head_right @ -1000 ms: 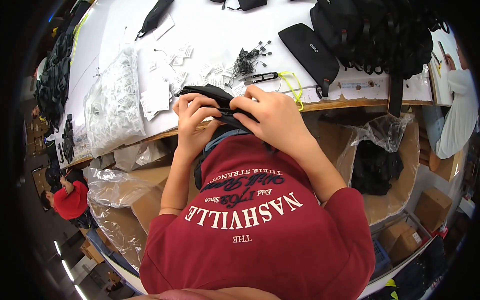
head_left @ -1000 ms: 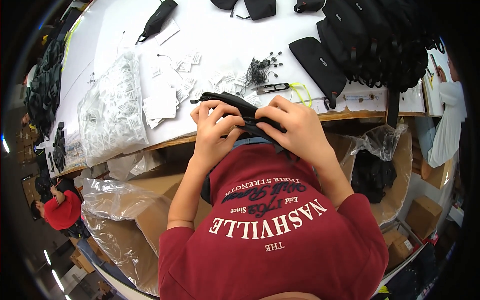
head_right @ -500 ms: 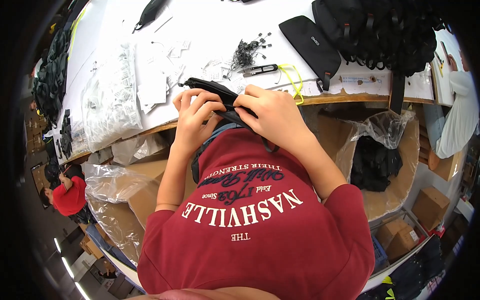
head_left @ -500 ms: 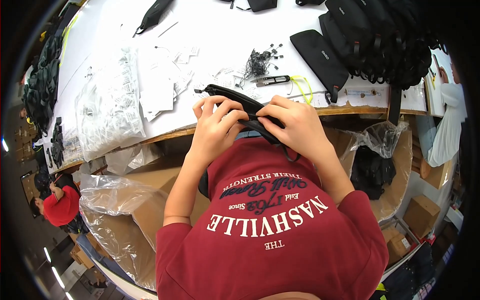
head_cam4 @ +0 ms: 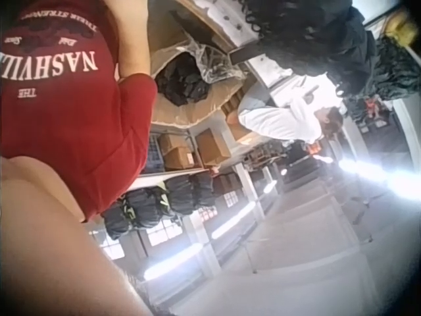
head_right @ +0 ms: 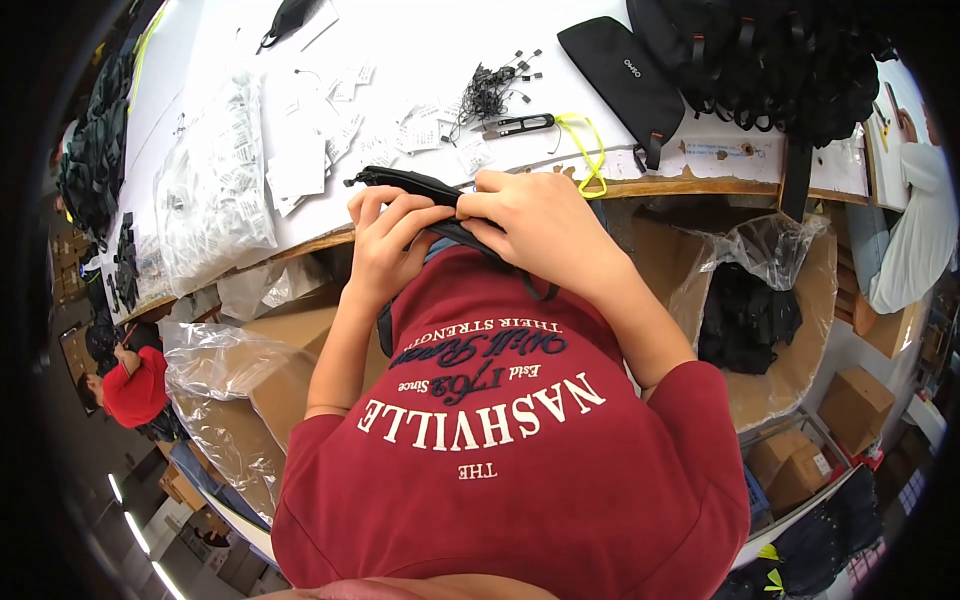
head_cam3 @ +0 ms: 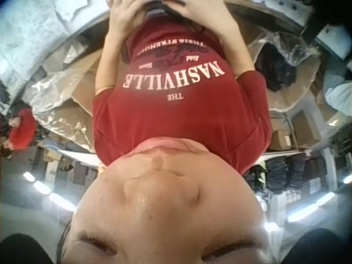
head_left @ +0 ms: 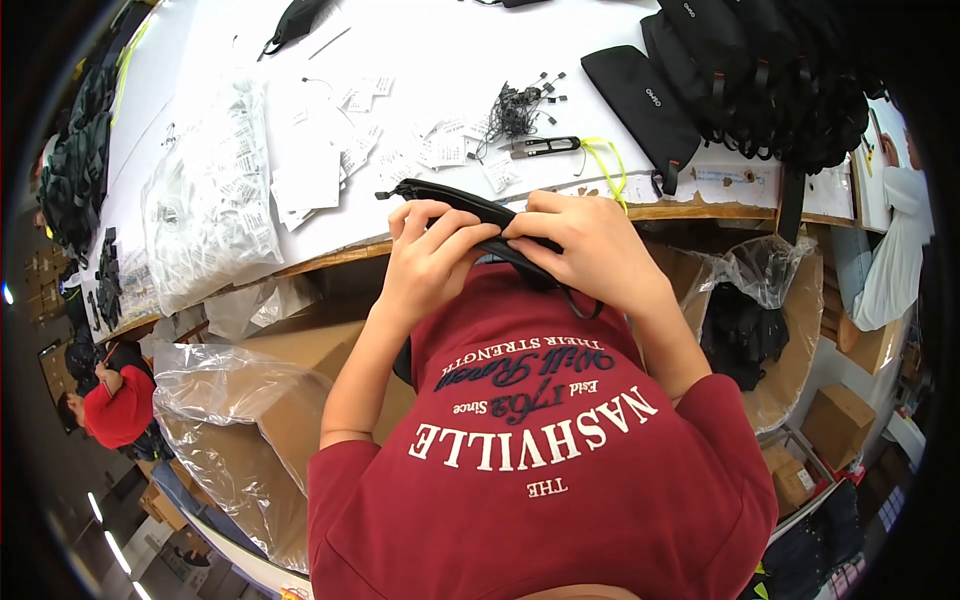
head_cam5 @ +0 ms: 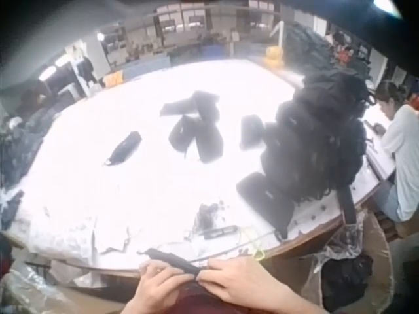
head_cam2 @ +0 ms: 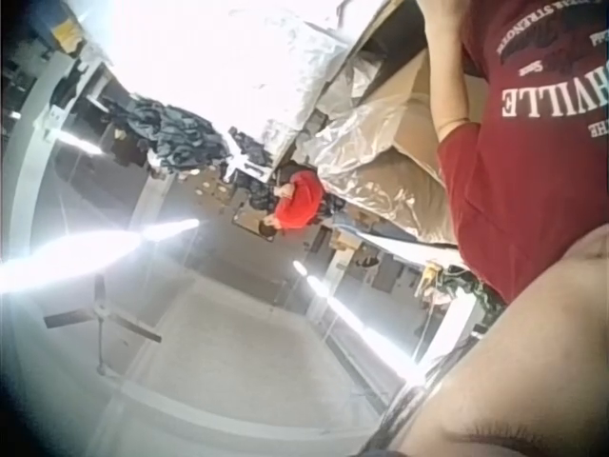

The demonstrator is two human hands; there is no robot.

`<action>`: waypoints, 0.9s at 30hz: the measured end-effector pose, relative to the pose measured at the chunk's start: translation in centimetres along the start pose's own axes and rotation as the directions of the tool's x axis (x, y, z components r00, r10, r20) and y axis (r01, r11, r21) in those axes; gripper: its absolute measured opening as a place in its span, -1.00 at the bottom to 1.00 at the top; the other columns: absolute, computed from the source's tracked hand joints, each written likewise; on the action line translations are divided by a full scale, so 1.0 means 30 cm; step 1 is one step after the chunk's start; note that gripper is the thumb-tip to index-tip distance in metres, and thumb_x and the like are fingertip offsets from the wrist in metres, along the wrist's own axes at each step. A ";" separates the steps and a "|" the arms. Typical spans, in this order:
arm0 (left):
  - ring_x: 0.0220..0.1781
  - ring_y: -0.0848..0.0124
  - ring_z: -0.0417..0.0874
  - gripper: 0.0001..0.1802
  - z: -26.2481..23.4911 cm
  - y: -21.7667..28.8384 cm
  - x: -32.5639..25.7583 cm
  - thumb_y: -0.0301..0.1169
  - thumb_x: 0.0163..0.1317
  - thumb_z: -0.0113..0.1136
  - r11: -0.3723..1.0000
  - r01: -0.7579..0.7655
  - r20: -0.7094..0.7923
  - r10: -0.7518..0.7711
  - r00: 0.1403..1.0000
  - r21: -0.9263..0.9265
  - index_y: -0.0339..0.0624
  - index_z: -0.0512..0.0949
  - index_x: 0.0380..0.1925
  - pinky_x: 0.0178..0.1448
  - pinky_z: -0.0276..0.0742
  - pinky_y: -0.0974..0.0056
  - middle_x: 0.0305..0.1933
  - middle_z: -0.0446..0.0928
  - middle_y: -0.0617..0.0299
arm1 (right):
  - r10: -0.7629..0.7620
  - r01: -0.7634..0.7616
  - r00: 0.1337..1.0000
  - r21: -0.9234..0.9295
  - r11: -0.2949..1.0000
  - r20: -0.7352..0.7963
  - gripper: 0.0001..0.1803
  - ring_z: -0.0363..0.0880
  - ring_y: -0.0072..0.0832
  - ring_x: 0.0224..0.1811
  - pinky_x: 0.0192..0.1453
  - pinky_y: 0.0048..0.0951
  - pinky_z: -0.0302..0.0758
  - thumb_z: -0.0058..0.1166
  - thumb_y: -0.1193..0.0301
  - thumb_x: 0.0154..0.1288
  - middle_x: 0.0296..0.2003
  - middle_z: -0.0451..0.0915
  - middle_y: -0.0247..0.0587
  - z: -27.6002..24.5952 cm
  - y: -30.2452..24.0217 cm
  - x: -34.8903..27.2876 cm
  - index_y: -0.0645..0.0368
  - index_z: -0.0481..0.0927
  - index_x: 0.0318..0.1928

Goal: Placing tags and accessories into small black zipper pouches.

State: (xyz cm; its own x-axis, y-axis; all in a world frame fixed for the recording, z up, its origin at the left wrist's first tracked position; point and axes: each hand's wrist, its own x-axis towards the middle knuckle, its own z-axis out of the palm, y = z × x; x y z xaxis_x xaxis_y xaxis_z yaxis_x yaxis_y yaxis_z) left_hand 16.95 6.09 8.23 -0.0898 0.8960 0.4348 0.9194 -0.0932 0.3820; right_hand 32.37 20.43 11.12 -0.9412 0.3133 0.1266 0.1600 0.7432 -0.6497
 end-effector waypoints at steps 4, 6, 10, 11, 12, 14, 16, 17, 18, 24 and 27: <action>-0.23 0.37 0.50 -0.66 -0.029 -0.011 0.004 -0.53 -0.26 0.36 0.995 0.065 -0.084 -0.072 0.994 -0.079 -0.04 0.61 -0.35 -0.01 0.20 0.27 -0.39 0.54 0.38 | 0.133 -0.143 0.990 0.414 0.899 0.053 -0.73 0.54 -0.46 -0.39 -0.28 -0.50 0.44 0.06 0.27 0.27 -0.44 0.54 -0.31 -0.023 0.025 0.003 0.10 0.59 -0.07; -0.24 0.35 0.50 -0.68 -0.052 -0.023 0.011 -0.55 -0.24 0.36 0.988 0.102 -0.105 -0.114 0.988 -0.113 -0.05 0.60 -0.37 -0.02 0.21 0.28 -0.39 0.55 0.36 | 0.190 -0.219 0.974 0.730 0.648 0.123 -0.55 0.50 -0.54 -0.19 -0.02 -0.48 0.40 -0.05 0.17 0.37 -0.35 0.55 -0.25 -0.033 0.092 -0.004 0.18 0.45 0.14; -0.28 0.24 0.50 -0.77 -0.075 -0.047 -0.004 -0.64 -0.12 0.29 0.918 0.253 -0.125 -0.301 0.945 -0.304 -0.20 0.55 -0.40 -0.17 0.33 0.27 -0.40 0.53 0.20 | 0.113 -0.298 0.930 0.537 0.789 0.349 -0.44 0.52 -0.43 -0.13 0.02 -0.44 0.44 0.21 0.14 0.16 -0.16 0.54 -0.14 -0.031 0.191 -0.069 0.17 0.48 0.10; -0.29 0.23 0.50 -0.78 -0.079 -0.050 -0.010 -0.66 -0.11 0.27 0.901 0.284 -0.119 -0.338 0.934 -0.328 -0.22 0.54 -0.41 -0.19 0.35 0.28 -0.40 0.53 0.18 | 0.080 -0.249 0.921 0.417 0.874 0.382 -0.36 0.52 -0.34 -0.07 0.08 -0.37 0.43 0.30 0.10 0.06 -0.10 0.54 -0.07 -0.026 0.192 -0.085 0.20 0.49 0.09; -0.29 0.23 0.50 -0.78 -0.082 -0.055 -0.015 -0.66 -0.11 0.27 0.900 0.284 -0.118 -0.338 0.934 -0.330 -0.22 0.54 -0.41 -0.19 0.35 0.28 -0.40 0.53 0.18 | 0.158 -0.350 0.877 0.376 0.858 0.455 -0.27 0.43 -0.30 0.10 0.21 -0.37 0.31 0.44 0.17 -0.15 -0.01 0.50 -0.11 -0.005 0.186 -0.096 0.25 0.48 0.05; -0.31 0.23 0.49 -0.79 -0.089 -0.056 -0.031 -0.67 -0.09 0.25 0.901 0.339 -0.098 -0.376 0.922 -0.270 -0.23 0.52 -0.41 -0.19 0.35 0.29 -0.40 0.52 0.17 | 0.099 -0.271 0.915 0.415 0.868 0.390 -0.28 0.46 -0.31 0.03 0.16 -0.38 0.34 0.47 0.21 -0.18 -0.06 0.53 -0.12 0.019 0.161 -0.105 0.27 0.49 0.01; -0.32 0.24 0.49 -0.80 -0.091 -0.053 -0.043 -0.68 -0.09 0.24 0.895 0.348 -0.099 -0.388 0.917 -0.279 -0.24 0.53 -0.41 -0.19 0.35 0.30 -0.40 0.52 0.16 | 0.112 -0.297 0.911 0.443 0.846 0.398 -0.29 0.47 -0.35 0.00 0.14 -0.40 0.34 0.47 0.23 -0.18 -0.09 0.54 -0.14 0.036 0.167 -0.113 0.28 0.49 0.01; -0.33 0.25 0.49 -0.81 -0.093 -0.054 -0.048 -0.68 -0.09 0.23 0.889 0.355 -0.100 -0.396 0.913 -0.289 -0.24 0.53 -0.42 -0.20 0.36 0.30 -0.41 0.53 0.16 | 0.166 -0.348 0.918 0.528 0.775 0.361 -0.31 0.47 -0.42 -0.03 0.12 -0.43 0.34 0.48 0.26 -0.19 -0.12 0.55 -0.19 0.030 0.168 -0.111 0.27 0.50 -0.01; -0.33 0.25 0.49 -0.81 -0.092 -0.060 -0.053 -0.68 -0.09 0.23 0.889 0.356 -0.100 -0.398 0.912 -0.288 -0.24 0.53 -0.42 -0.20 0.36 0.30 -0.41 0.53 0.16 | 0.224 -0.387 0.917 0.609 0.693 0.329 -0.33 0.46 -0.49 -0.05 0.10 -0.46 0.34 0.48 0.28 -0.20 -0.16 0.56 -0.25 0.021 0.169 -0.110 0.26 0.51 -0.02; -0.35 0.39 0.51 -0.85 -0.095 -0.099 -0.113 -0.64 -0.03 0.25 0.777 0.520 -0.072 -0.577 0.813 -0.356 -0.32 0.54 -0.40 -0.18 0.38 0.36 -0.43 0.54 0.19 | 0.210 -0.231 0.957 0.964 0.130 0.201 -0.34 0.51 -0.57 -0.39 -0.30 -0.57 0.42 0.20 0.14 0.18 -0.33 0.57 -0.23 -0.074 0.219 -0.110 0.09 0.28 0.22; -0.35 0.44 0.52 -0.83 -0.114 -0.056 -0.097 -0.53 0.03 0.28 0.651 0.631 0.169 -0.627 0.760 -0.422 -0.34 0.54 -0.36 -0.18 0.41 0.38 -0.43 0.54 0.18 | 0.123 0.010 0.992 0.995 -0.103 0.003 -0.42 0.52 -0.49 -0.37 -0.27 -0.52 0.41 0.05 0.00 0.28 -0.27 0.56 -0.21 -0.038 0.230 -0.088 0.12 0.34 0.14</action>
State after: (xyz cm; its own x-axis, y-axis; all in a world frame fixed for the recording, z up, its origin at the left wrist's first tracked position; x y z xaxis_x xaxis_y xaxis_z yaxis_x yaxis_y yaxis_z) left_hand 14.36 2.14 9.10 -0.5805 0.8129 -0.0468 0.3802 0.3213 0.8673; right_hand 36.30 25.42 7.15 -0.9153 0.4004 0.0434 -0.3215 -0.6614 -0.6777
